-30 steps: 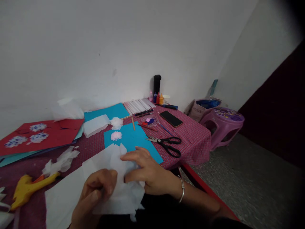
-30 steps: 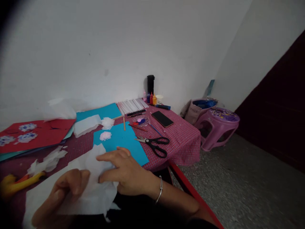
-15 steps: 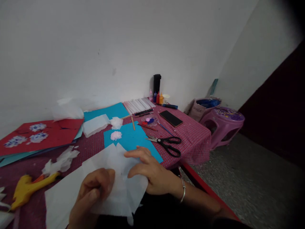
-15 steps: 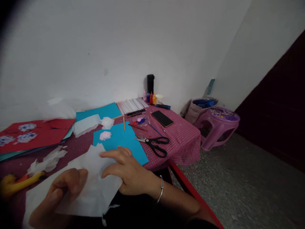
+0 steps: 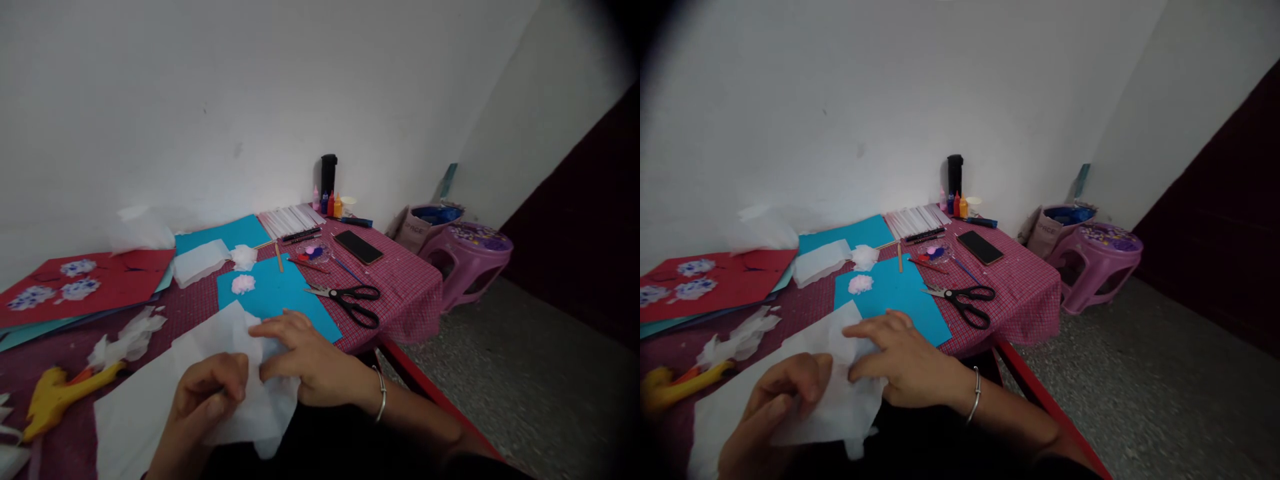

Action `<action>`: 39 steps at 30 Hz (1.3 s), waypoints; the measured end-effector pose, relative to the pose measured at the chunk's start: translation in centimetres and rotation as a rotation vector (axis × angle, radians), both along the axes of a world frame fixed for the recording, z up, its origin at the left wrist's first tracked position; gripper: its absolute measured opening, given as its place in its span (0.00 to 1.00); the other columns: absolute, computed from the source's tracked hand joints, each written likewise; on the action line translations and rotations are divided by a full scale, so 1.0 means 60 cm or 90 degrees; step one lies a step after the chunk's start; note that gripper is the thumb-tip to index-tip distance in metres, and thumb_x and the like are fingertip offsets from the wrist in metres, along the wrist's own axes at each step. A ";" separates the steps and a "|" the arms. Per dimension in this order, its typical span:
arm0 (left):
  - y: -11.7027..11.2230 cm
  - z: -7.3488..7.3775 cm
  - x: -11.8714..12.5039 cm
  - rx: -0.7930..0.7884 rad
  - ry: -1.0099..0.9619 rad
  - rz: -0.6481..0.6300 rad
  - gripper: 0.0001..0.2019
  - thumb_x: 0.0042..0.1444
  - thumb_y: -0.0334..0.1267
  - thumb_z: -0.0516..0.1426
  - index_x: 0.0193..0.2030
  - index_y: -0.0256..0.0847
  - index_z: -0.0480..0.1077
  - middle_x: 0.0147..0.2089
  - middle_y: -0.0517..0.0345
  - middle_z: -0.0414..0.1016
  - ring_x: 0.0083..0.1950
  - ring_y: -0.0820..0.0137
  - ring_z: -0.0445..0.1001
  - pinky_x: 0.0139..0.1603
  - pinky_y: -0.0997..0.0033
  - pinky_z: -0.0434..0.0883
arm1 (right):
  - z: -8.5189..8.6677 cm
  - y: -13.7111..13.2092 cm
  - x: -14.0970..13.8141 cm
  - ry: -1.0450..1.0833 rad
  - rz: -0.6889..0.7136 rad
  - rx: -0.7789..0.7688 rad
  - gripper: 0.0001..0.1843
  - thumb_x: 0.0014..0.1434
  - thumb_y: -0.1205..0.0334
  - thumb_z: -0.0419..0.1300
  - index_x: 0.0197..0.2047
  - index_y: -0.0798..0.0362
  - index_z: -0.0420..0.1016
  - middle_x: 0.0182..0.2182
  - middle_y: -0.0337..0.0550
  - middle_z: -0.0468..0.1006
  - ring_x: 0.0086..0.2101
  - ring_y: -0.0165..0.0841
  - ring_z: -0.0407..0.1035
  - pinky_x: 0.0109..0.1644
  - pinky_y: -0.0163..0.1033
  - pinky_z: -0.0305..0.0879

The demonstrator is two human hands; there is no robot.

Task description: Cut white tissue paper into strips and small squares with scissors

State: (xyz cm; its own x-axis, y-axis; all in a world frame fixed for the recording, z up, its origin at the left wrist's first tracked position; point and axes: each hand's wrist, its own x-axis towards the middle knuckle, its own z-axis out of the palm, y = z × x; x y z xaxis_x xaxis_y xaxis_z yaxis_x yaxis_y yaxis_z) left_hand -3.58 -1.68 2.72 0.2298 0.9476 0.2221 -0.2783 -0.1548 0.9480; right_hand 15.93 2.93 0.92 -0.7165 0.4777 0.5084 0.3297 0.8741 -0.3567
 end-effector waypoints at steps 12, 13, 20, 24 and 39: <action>0.008 -0.003 -0.013 0.009 0.004 0.051 0.14 0.52 0.48 0.60 0.24 0.41 0.70 0.19 0.63 0.57 0.23 0.74 0.55 0.23 0.74 0.54 | -0.006 0.006 0.000 0.054 0.006 -0.028 0.11 0.54 0.63 0.64 0.43 0.49 0.73 0.61 0.46 0.62 0.61 0.38 0.54 0.65 0.52 0.45; 0.008 -0.003 -0.010 0.010 0.002 0.044 0.14 0.52 0.48 0.60 0.24 0.41 0.70 0.19 0.63 0.57 0.23 0.75 0.55 0.23 0.74 0.54 | -0.008 0.006 -0.003 0.062 0.015 -0.028 0.11 0.55 0.60 0.64 0.43 0.49 0.73 0.61 0.46 0.62 0.61 0.38 0.55 0.65 0.51 0.45; 0.019 0.010 -0.023 0.095 0.127 0.079 0.10 0.57 0.45 0.57 0.28 0.43 0.70 0.25 0.62 0.64 0.29 0.73 0.65 0.28 0.78 0.65 | -0.018 0.012 -0.008 0.113 0.014 -0.025 0.07 0.60 0.57 0.61 0.38 0.50 0.75 0.57 0.46 0.66 0.57 0.37 0.60 0.63 0.49 0.49; 0.010 0.024 -0.055 0.259 0.484 0.150 0.16 0.56 0.32 0.56 0.52 0.48 0.68 0.58 0.52 0.69 0.58 0.63 0.69 0.47 0.72 0.73 | -0.008 0.010 0.002 0.145 -0.022 -0.018 0.05 0.61 0.59 0.60 0.38 0.51 0.75 0.54 0.47 0.69 0.55 0.37 0.62 0.62 0.48 0.50; -0.002 0.014 -0.016 0.651 0.803 0.203 0.17 0.55 0.27 0.48 0.50 0.41 0.67 0.38 0.55 0.80 0.37 0.70 0.80 0.37 0.77 0.77 | 0.011 -0.011 0.012 0.162 -0.042 0.059 0.09 0.64 0.57 0.55 0.37 0.51 0.74 0.50 0.46 0.73 0.56 0.34 0.63 0.67 0.50 0.41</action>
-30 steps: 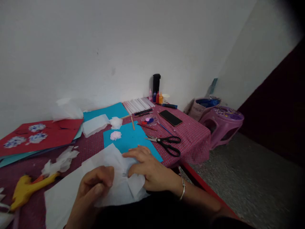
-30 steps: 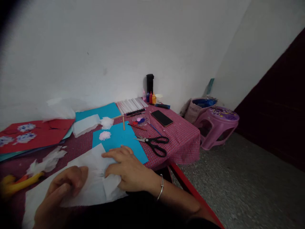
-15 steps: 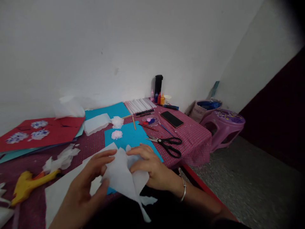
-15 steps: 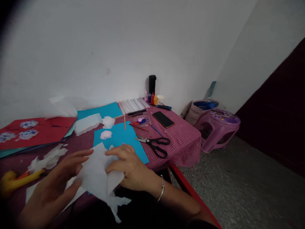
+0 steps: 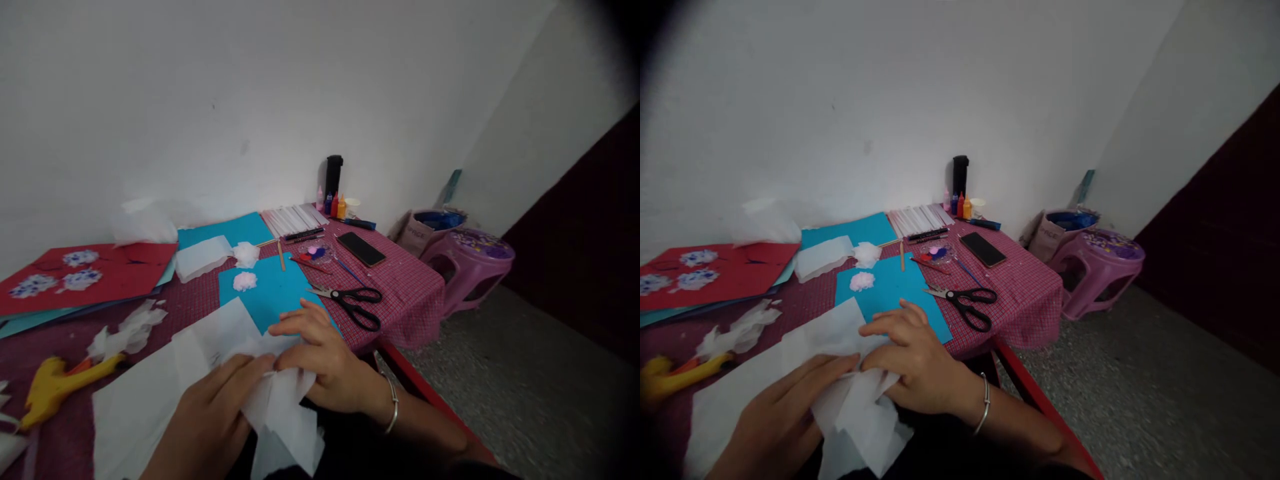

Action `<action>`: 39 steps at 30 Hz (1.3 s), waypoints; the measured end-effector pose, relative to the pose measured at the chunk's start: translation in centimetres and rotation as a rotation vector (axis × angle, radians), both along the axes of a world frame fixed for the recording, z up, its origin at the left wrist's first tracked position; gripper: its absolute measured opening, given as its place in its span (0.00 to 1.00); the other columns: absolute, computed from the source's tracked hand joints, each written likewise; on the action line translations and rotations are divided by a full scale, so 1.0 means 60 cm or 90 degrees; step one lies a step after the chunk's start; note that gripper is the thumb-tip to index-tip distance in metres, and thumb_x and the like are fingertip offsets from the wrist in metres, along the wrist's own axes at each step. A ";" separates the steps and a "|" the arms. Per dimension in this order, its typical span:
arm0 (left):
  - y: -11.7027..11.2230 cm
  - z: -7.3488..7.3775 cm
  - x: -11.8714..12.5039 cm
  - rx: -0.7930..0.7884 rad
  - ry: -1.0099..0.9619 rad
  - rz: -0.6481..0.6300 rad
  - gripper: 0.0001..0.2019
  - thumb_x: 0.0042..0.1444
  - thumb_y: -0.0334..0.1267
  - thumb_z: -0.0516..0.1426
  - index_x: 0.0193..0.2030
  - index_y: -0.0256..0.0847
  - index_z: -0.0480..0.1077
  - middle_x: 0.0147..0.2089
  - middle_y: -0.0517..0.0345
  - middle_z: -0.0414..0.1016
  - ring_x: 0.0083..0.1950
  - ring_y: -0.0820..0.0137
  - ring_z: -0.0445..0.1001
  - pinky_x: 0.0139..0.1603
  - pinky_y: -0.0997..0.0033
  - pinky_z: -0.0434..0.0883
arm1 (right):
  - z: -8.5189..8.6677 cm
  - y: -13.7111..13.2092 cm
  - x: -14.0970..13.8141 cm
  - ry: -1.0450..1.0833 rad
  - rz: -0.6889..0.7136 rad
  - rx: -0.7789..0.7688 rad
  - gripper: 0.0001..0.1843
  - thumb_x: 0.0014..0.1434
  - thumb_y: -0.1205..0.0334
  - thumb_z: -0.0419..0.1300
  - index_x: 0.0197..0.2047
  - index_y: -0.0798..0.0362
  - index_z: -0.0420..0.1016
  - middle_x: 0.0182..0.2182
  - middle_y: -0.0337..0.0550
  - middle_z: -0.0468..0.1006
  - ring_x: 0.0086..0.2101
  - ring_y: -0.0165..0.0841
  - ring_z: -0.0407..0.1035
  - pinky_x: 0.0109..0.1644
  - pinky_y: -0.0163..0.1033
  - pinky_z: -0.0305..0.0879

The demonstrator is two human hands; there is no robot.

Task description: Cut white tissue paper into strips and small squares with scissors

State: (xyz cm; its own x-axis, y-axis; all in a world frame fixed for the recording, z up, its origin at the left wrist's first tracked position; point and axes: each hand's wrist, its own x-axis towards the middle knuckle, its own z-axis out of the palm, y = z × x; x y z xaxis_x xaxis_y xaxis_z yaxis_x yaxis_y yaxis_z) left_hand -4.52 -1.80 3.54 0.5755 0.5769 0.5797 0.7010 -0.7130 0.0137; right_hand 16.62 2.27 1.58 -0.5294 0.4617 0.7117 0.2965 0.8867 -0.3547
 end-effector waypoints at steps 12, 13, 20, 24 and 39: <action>-0.015 -0.018 -0.025 0.023 -0.057 -0.064 0.14 0.56 0.28 0.52 0.47 0.42 0.71 0.45 0.52 0.79 0.46 0.70 0.78 0.49 0.74 0.74 | 0.013 -0.012 0.006 0.040 0.063 0.050 0.12 0.66 0.55 0.52 0.41 0.51 0.74 0.49 0.45 0.74 0.56 0.30 0.63 0.68 0.47 0.44; -0.013 -0.019 -0.025 0.028 -0.053 -0.067 0.14 0.56 0.28 0.52 0.47 0.42 0.71 0.44 0.52 0.79 0.46 0.70 0.78 0.49 0.74 0.74 | 0.012 -0.012 0.006 0.029 0.067 0.053 0.12 0.66 0.55 0.52 0.40 0.50 0.74 0.50 0.44 0.74 0.57 0.30 0.61 0.68 0.47 0.43; -0.024 -0.026 -0.038 0.017 -0.072 -0.024 0.14 0.58 0.34 0.53 0.48 0.51 0.72 0.45 0.56 0.80 0.43 0.66 0.80 0.42 0.69 0.78 | 0.004 -0.011 0.006 0.048 0.111 0.050 0.09 0.64 0.57 0.56 0.35 0.48 0.74 0.49 0.41 0.75 0.56 0.31 0.63 0.68 0.47 0.42; -0.027 -0.028 -0.039 0.015 -0.084 -0.007 0.14 0.59 0.32 0.52 0.49 0.48 0.72 0.46 0.55 0.80 0.46 0.67 0.79 0.46 0.71 0.76 | 0.005 -0.012 0.010 0.032 0.099 0.039 0.08 0.63 0.56 0.57 0.35 0.47 0.74 0.48 0.41 0.75 0.55 0.31 0.63 0.68 0.48 0.41; -0.016 0.000 -0.015 -0.122 -0.131 -0.119 0.12 0.60 0.32 0.52 0.48 0.49 0.70 0.41 0.58 0.80 0.40 0.71 0.79 0.40 0.78 0.76 | 0.011 -0.010 0.009 0.026 0.132 0.028 0.11 0.64 0.55 0.54 0.34 0.49 0.74 0.51 0.43 0.74 0.57 0.31 0.62 0.67 0.47 0.46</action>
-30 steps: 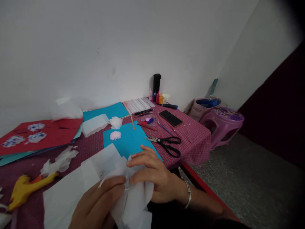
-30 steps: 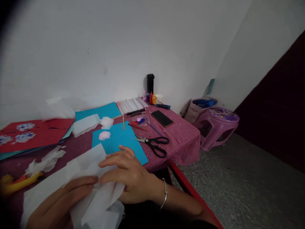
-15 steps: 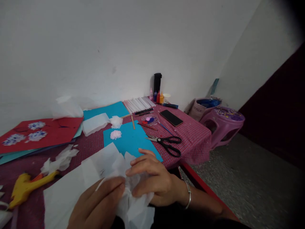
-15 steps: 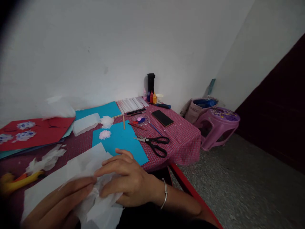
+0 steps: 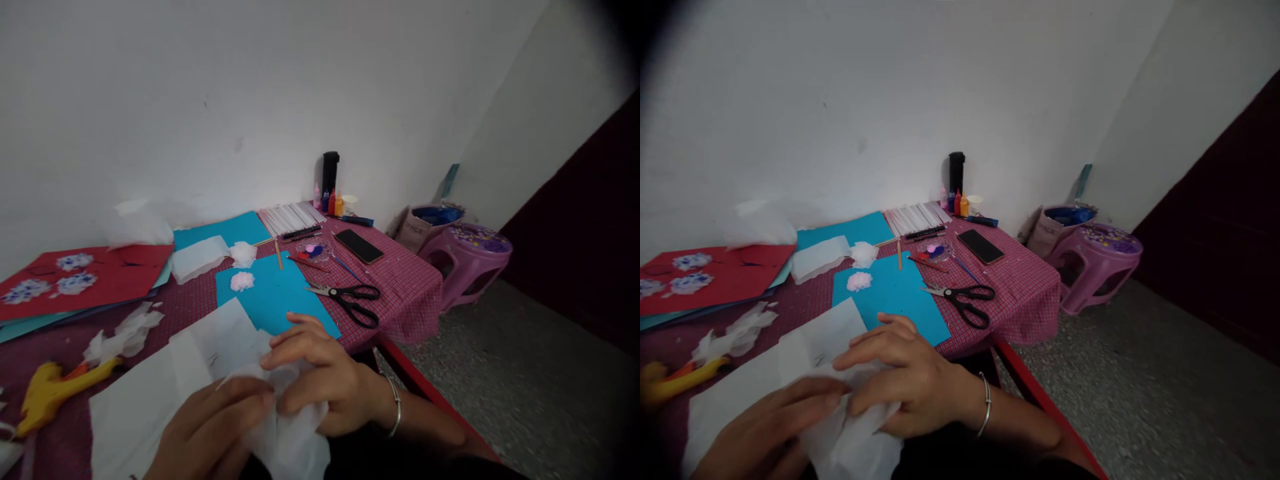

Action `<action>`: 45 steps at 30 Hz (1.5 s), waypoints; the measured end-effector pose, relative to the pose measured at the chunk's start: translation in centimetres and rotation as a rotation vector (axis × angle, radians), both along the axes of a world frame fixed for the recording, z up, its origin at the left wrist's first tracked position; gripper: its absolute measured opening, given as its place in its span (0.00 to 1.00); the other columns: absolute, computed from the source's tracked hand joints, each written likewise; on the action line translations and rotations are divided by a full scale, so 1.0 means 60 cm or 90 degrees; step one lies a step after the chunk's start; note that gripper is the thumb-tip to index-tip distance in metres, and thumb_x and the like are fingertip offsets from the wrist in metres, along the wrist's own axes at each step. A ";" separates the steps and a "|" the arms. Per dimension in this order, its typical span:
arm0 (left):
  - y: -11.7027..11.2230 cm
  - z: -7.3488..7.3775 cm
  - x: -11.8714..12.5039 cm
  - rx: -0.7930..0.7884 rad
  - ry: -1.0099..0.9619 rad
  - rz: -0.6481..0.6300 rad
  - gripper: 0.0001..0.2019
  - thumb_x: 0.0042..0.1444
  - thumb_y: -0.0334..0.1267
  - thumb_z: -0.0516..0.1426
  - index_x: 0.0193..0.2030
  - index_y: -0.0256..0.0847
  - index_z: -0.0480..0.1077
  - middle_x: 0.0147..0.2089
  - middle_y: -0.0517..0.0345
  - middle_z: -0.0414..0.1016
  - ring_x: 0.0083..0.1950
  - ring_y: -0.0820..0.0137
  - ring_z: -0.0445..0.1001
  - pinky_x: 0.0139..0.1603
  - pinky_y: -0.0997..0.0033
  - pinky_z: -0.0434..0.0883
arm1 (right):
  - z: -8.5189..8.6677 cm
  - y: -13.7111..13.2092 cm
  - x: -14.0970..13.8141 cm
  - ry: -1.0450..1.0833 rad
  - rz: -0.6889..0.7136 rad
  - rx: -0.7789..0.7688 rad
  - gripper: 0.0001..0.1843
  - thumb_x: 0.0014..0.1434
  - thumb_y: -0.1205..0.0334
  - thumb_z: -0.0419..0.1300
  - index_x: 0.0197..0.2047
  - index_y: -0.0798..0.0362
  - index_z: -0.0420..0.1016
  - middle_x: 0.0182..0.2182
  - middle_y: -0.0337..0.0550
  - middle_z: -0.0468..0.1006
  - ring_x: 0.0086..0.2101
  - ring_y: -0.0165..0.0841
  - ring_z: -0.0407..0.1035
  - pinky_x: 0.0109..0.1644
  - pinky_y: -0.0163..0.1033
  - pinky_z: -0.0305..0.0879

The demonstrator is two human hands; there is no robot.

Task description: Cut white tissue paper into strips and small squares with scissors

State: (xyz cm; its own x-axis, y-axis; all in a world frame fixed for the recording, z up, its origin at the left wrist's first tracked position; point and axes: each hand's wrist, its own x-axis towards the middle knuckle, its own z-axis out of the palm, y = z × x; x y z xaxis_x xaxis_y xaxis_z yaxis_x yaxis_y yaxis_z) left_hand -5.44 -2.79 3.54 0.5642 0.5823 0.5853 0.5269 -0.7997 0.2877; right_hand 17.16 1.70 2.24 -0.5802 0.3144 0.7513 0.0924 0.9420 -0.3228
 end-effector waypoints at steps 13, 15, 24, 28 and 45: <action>-0.010 0.019 0.031 -0.087 -0.134 0.052 0.08 0.56 0.30 0.54 0.35 0.48 0.72 0.40 0.56 0.74 0.39 0.70 0.76 0.35 0.76 0.74 | -0.012 0.002 -0.012 0.050 0.086 -0.157 0.08 0.62 0.55 0.57 0.36 0.51 0.70 0.51 0.47 0.70 0.54 0.32 0.65 0.65 0.46 0.51; -0.005 0.021 0.030 -0.103 -0.142 0.050 0.08 0.56 0.29 0.54 0.34 0.48 0.72 0.39 0.57 0.74 0.37 0.71 0.76 0.32 0.78 0.73 | -0.013 0.003 -0.011 0.078 0.096 -0.179 0.10 0.62 0.54 0.57 0.36 0.52 0.69 0.51 0.48 0.71 0.54 0.32 0.65 0.63 0.46 0.54; 0.010 0.018 0.014 -0.161 -0.134 0.006 0.09 0.57 0.29 0.54 0.35 0.47 0.72 0.39 0.55 0.75 0.39 0.69 0.77 0.35 0.76 0.74 | -0.003 0.001 -0.015 0.073 0.103 -0.290 0.07 0.58 0.59 0.60 0.36 0.52 0.68 0.51 0.50 0.72 0.51 0.33 0.67 0.56 0.44 0.63; 0.012 0.015 0.017 -0.179 -0.124 0.009 0.08 0.56 0.27 0.54 0.31 0.45 0.69 0.37 0.58 0.73 0.37 0.72 0.76 0.35 0.78 0.73 | 0.002 0.001 -0.019 0.116 0.133 -0.282 0.10 0.60 0.55 0.60 0.33 0.53 0.69 0.50 0.50 0.73 0.50 0.32 0.68 0.54 0.42 0.65; 0.027 0.018 0.028 -0.187 -0.119 0.066 0.08 0.56 0.29 0.56 0.27 0.42 0.67 0.33 0.60 0.73 0.33 0.73 0.75 0.34 0.78 0.72 | -0.014 0.009 -0.022 0.054 0.085 -0.317 0.17 0.56 0.47 0.61 0.38 0.54 0.70 0.35 0.43 0.75 0.37 0.32 0.69 0.45 0.39 0.64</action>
State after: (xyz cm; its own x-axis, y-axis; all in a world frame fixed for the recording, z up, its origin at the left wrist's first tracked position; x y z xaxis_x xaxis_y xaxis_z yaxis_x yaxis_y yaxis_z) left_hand -3.78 -1.15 4.64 0.3934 0.7891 0.4717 0.5174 -0.6141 0.5960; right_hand 15.84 2.23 1.37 -0.5834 0.5729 0.5757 -0.0629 0.6748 -0.7353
